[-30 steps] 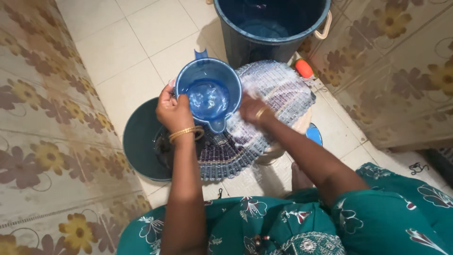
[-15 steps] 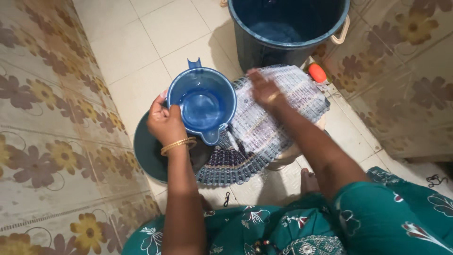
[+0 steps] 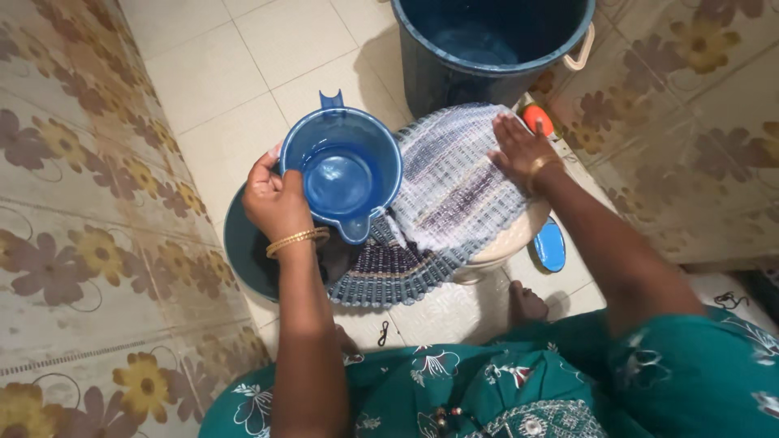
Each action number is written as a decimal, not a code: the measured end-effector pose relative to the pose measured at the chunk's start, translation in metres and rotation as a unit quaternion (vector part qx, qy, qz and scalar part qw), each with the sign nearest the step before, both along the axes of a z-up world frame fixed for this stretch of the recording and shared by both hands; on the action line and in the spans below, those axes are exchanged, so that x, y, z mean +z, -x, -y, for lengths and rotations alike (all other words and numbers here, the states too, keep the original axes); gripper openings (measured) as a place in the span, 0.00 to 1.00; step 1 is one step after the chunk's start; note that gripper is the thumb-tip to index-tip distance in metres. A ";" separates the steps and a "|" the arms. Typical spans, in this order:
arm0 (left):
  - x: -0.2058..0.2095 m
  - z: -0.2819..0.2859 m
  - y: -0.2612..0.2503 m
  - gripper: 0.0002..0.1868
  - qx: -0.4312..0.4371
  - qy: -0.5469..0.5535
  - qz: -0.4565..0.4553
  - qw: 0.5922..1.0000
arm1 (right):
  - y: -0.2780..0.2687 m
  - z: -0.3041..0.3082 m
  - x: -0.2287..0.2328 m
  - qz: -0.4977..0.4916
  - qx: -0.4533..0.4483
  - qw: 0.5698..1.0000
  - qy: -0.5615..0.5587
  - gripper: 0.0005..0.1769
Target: The person washes a rug by hand in a bucket of water, using a brush and soap to scrub different sections and then rinsing it with water from a mug.
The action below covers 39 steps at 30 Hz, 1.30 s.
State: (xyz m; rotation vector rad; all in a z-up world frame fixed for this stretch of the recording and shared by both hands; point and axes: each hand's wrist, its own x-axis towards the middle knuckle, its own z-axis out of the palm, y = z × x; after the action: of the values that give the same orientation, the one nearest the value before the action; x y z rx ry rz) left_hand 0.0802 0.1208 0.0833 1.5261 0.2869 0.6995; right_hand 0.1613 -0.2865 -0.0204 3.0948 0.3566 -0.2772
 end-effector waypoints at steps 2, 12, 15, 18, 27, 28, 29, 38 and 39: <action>0.000 0.001 0.000 0.21 0.009 -0.019 -0.008 1.000 | -0.010 -0.023 -0.016 0.078 -0.028 0.996 -0.046 0.44; -0.001 0.005 -0.007 0.20 -0.019 0.016 0.001 1.000 | 0.092 -0.080 -0.034 -0.121 0.332 0.934 -0.058 0.36; 0.000 0.002 -0.003 0.21 -0.009 -0.016 0.020 1.000 | 0.051 0.017 -0.042 -0.096 0.145 0.983 -0.053 0.50; 0.001 0.002 0.002 0.20 -0.013 -0.014 0.011 1.000 | 0.021 0.075 -0.039 0.072 0.071 0.982 -0.159 0.49; 0.004 0.011 -0.005 0.19 -0.040 0.042 0.031 0.998 | 0.131 -0.136 0.006 -0.169 0.184 0.968 0.032 0.42; 0.005 0.013 -0.005 0.19 -0.039 0.020 0.026 0.999 | 0.135 -0.143 0.018 -0.165 0.210 0.963 0.023 0.42; 0.006 0.016 -0.004 0.19 -0.037 -0.001 0.020 0.999 | 0.137 -0.148 0.025 -0.161 0.236 0.958 0.014 0.41; 0.009 0.005 0.005 0.20 -0.013 -0.041 -0.005 0.999 | 0.030 0.017 0.005 0.040 -0.086 0.994 -0.061 0.49; 0.008 0.005 0.005 0.20 -0.009 -0.036 -0.013 0.999 | 0.021 0.021 -0.001 0.058 -0.112 0.988 -0.087 0.49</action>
State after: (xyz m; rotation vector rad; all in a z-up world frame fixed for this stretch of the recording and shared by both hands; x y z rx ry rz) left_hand 0.0752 0.1157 0.0910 1.6049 0.2699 0.6834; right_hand 0.1406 -0.3073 -0.0217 3.3062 0.0318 -0.0698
